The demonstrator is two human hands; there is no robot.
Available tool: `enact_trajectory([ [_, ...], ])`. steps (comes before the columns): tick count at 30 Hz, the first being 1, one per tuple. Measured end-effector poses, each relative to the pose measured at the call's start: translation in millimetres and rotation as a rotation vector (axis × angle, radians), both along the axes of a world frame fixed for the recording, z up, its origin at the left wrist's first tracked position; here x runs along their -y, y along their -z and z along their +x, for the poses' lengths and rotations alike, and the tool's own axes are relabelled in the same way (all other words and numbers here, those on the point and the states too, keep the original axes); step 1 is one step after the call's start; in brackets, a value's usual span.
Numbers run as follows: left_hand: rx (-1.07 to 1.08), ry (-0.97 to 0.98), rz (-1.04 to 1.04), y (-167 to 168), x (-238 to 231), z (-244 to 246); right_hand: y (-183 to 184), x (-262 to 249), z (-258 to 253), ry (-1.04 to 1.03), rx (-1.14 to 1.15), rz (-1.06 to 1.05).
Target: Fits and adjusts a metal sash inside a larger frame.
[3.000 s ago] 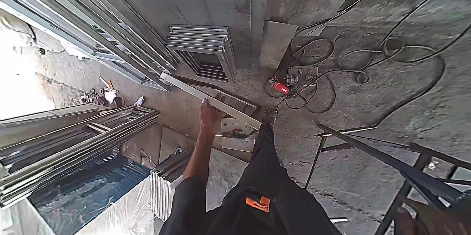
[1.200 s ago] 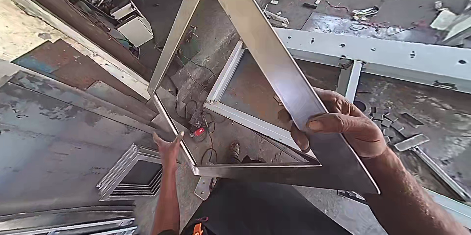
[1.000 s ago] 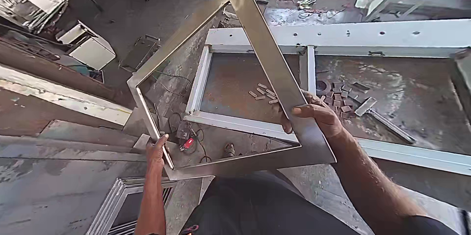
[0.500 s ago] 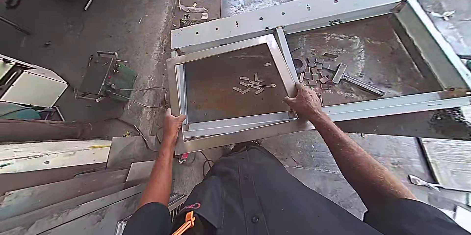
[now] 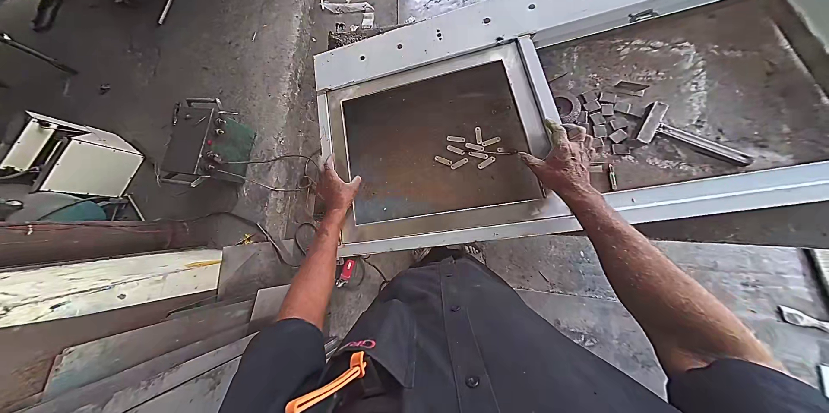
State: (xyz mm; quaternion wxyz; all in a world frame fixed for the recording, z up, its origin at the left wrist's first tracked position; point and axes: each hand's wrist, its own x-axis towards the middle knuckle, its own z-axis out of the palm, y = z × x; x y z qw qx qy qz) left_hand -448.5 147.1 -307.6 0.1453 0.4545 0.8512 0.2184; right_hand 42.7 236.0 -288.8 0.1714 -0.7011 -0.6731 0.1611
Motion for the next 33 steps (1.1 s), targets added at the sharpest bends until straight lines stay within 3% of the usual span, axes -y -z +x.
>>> enact_trajectory([
  [7, 0.035, 0.031, 0.039, -0.4, -1.2, -5.1, 23.5, 19.2, 18.8, -0.141, 0.071, 0.096],
  [16, -0.021, 0.002, 0.069, -0.8, 1.9, 4.3, 29.1, 17.2, 16.7, -0.098, 0.047, 0.176],
  [21, 0.07, -0.035, 0.215, -7.9, 17.9, 17.0, 18.7, 26.8, 30.8, -0.074, -0.38, 0.189],
  [23, 0.034, -0.012, 0.23, -18.2, 34.4, 42.6, 16.1, 43.4, 45.6, -0.157, -0.467, 0.21],
  [26, 0.06, 0.15, 0.218, -26.9, 55.9, 106.7, 12.5, 67.7, 89.7, -0.207, -0.329, 0.213],
  [29, 0.08, 0.316, 0.252, -18.1, 66.9, 173.1, 9.4, 71.7, 151.0, -0.068, -0.168, 0.229],
  [33, 0.06, 0.465, 0.242, -4.9, 59.5, 244.5, -3.8, 39.9, 267.9, 0.145, 0.072, 0.156],
])
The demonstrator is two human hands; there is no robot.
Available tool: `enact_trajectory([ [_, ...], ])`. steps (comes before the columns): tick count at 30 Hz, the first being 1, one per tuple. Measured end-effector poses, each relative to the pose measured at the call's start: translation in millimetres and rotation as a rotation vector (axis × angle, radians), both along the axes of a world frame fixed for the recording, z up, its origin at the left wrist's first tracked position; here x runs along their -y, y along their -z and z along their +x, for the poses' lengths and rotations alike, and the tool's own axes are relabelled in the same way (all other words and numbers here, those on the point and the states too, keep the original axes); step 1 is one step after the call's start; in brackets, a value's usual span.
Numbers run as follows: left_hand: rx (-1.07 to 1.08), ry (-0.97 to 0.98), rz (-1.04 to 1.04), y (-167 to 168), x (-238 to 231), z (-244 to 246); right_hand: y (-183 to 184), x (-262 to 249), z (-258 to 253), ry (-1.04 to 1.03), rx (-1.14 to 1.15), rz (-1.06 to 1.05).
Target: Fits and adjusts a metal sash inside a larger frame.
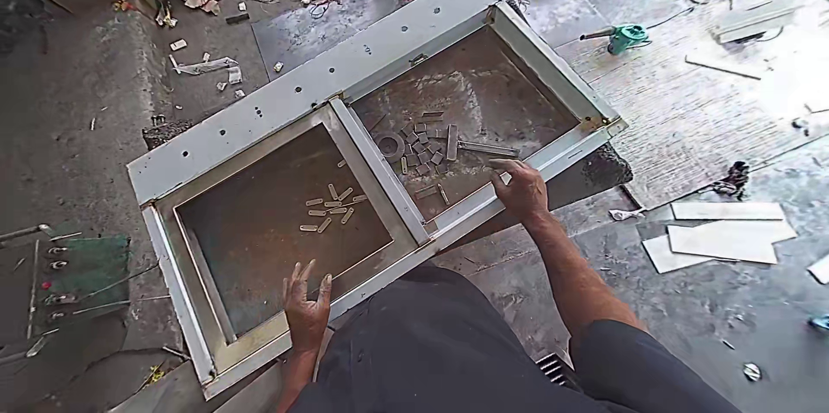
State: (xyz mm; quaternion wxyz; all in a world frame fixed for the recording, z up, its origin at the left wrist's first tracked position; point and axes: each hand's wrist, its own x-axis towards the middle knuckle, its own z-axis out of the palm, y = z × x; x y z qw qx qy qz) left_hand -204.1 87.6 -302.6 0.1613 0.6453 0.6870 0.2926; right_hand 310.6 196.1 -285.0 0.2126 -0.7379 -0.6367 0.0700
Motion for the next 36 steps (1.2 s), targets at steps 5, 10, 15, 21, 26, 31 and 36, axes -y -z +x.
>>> enact_trajectory([
  [5, 0.032, -0.045, -0.029, 19.6, -3.3, 27.3, -13.0, -42.8, 106.1, 0.233, -0.011, -0.222],
  [10, -0.129, -0.055, -0.028, 22.5, -4.6, 32.2, -4.8, -70.0, 102.8, 0.197, -0.222, -0.263],
  [15, -0.225, -0.054, -0.07, 23.9, -4.0, 34.9, 8.9, -84.2, 64.2, 0.052, -0.323, -0.209],
  [21, -0.214, -0.069, -0.084, 23.6, -6.3, 35.6, 10.6, -101.5, 36.6, -0.227, -0.189, -0.215],
  [26, -0.219, -0.078, -0.094, 24.6, -6.9, 36.0, 14.9, -95.1, -15.4, -0.609, -0.204, -0.176],
  [31, -0.211, -0.065, -0.124, 23.1, -7.2, 36.0, 46.4, -82.5, -75.9, -0.817, -0.009, -0.296],
  [36, -0.209, -0.052, -0.155, 21.6, -8.7, 34.4, 51.3, -79.5, -88.3, -0.757, -0.001, -0.327],
])
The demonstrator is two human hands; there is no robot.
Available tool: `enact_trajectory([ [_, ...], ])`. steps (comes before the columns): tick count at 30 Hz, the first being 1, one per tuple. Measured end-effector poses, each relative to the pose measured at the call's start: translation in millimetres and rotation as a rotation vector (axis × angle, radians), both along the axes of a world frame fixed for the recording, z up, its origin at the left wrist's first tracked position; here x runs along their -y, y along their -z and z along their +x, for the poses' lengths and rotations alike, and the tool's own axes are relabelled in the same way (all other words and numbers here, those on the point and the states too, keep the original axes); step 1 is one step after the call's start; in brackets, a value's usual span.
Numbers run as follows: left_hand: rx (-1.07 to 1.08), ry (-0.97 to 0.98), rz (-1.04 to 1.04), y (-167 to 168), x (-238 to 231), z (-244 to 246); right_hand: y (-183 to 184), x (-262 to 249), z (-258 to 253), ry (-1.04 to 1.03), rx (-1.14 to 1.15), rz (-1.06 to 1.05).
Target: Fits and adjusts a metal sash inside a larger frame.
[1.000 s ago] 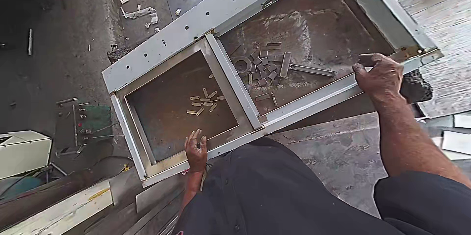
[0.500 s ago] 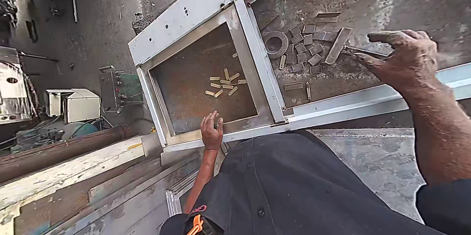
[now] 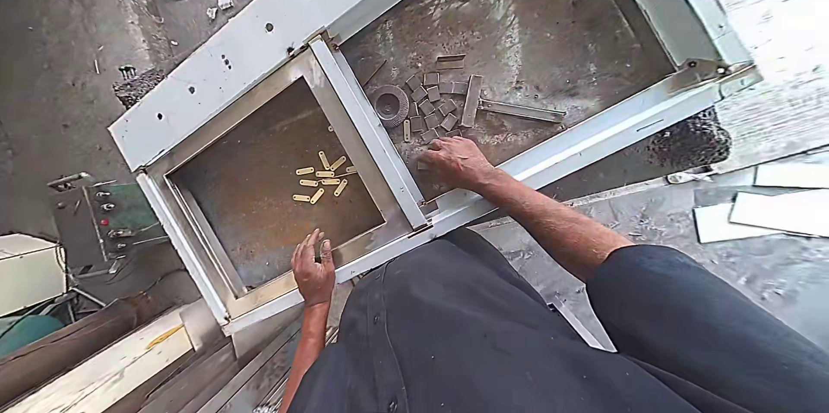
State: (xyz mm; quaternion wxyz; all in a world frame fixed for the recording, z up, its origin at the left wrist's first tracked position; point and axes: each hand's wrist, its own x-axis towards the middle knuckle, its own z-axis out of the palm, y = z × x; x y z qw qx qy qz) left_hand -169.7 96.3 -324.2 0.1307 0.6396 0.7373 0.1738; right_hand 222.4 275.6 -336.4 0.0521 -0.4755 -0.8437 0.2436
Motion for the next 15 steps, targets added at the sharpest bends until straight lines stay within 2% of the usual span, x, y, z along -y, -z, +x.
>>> enact_trajectory([
  [4, -0.017, 0.038, 0.005, -2.1, 0.6, -0.6, -10.9, 12.3, 11.5, 0.254, -0.067, 0.084],
  [8, 0.103, 0.054, 0.118, -4.2, 1.2, 2.7, -47.5, 41.2, 8.9, 0.533, -0.335, 0.021],
  [10, 0.346, 0.039, 0.112, -13.9, -2.9, 9.5, -65.8, 59.7, -12.1, 0.482, -0.428, 0.01],
  [13, 0.886, 0.006, -0.043, -40.9, -19.7, 24.5, -71.7, 79.1, -59.2, 0.25, -0.468, 0.05],
  [15, 1.045, 0.011, -0.214, -57.1, -26.5, 30.2, -74.9, 89.6, -91.1, 0.155, -0.488, 0.058],
])
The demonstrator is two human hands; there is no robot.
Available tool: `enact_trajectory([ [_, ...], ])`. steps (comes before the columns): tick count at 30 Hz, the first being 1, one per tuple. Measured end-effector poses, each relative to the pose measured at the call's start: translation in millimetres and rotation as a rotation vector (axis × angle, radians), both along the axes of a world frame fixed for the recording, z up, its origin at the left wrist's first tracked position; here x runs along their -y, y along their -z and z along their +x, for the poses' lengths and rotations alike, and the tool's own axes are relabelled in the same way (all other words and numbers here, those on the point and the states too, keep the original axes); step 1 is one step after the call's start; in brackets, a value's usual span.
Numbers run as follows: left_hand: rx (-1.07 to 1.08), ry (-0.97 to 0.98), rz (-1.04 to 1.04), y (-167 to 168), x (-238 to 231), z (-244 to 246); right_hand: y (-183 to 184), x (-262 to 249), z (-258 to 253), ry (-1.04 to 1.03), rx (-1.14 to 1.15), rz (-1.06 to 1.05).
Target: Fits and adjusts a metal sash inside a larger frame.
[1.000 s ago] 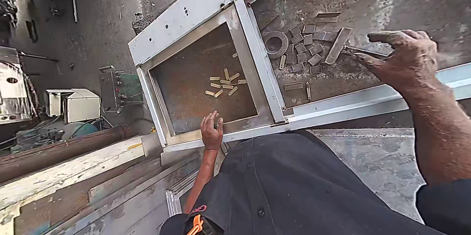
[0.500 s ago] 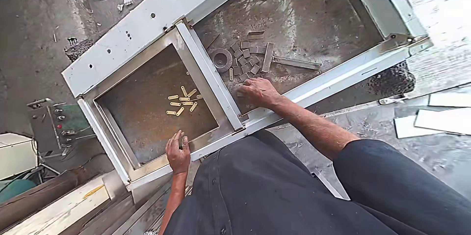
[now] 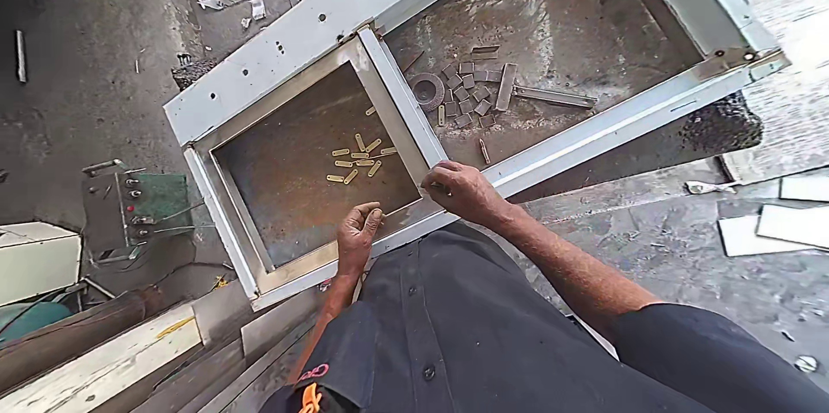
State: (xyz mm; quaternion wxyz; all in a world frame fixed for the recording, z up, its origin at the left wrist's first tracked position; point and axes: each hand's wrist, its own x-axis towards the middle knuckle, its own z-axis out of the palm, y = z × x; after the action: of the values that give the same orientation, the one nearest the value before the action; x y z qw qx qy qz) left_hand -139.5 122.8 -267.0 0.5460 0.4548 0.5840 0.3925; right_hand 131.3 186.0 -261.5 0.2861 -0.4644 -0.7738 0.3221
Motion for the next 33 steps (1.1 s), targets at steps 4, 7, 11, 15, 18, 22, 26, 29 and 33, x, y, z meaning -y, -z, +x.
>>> enact_trajectory([
  [4, 0.168, 0.01, -0.171, -21.5, 8.9, -14.6, -7.5, 9.7, -63.4, -0.097, -0.093, 0.067],
  [7, 0.384, -0.107, -0.286, -36.0, 21.3, -32.7, -14.4, 19.5, -99.5, -0.168, -0.152, 0.114],
  [11, 0.572, -0.275, -0.277, -44.0, 38.0, -51.1, -14.6, 30.5, -134.9, -0.357, -0.155, 0.255],
  [15, 0.675, -0.523, -0.255, -38.1, 74.3, -81.9, -8.0, 35.9, -172.7, -0.628, -0.127, 0.275],
  [18, 0.627, -0.768, -0.214, -31.2, 110.9, -115.0, 2.5, 34.0, -196.9, -0.72, 0.101, 0.147],
  [22, 0.446, -0.943, -0.068, -5.5, 163.1, -164.4, 33.7, 35.9, -220.7, -0.66, 0.359, -0.119],
  [26, 0.501, -1.016, -0.029, 3.0, 190.0, -190.6, 34.5, 33.8, -236.7, -0.632, 0.496, -0.298],
  [29, 0.575, -1.008, 0.027, 5.0, 194.2, -197.4, 31.9, 30.3, -243.4, -0.619, 0.559, -0.366],
  [33, 0.511, -1.024, 0.049, 12.9, 193.6, -203.7, 30.1, 22.6, -251.8, -0.631, 0.637, -0.454],
])
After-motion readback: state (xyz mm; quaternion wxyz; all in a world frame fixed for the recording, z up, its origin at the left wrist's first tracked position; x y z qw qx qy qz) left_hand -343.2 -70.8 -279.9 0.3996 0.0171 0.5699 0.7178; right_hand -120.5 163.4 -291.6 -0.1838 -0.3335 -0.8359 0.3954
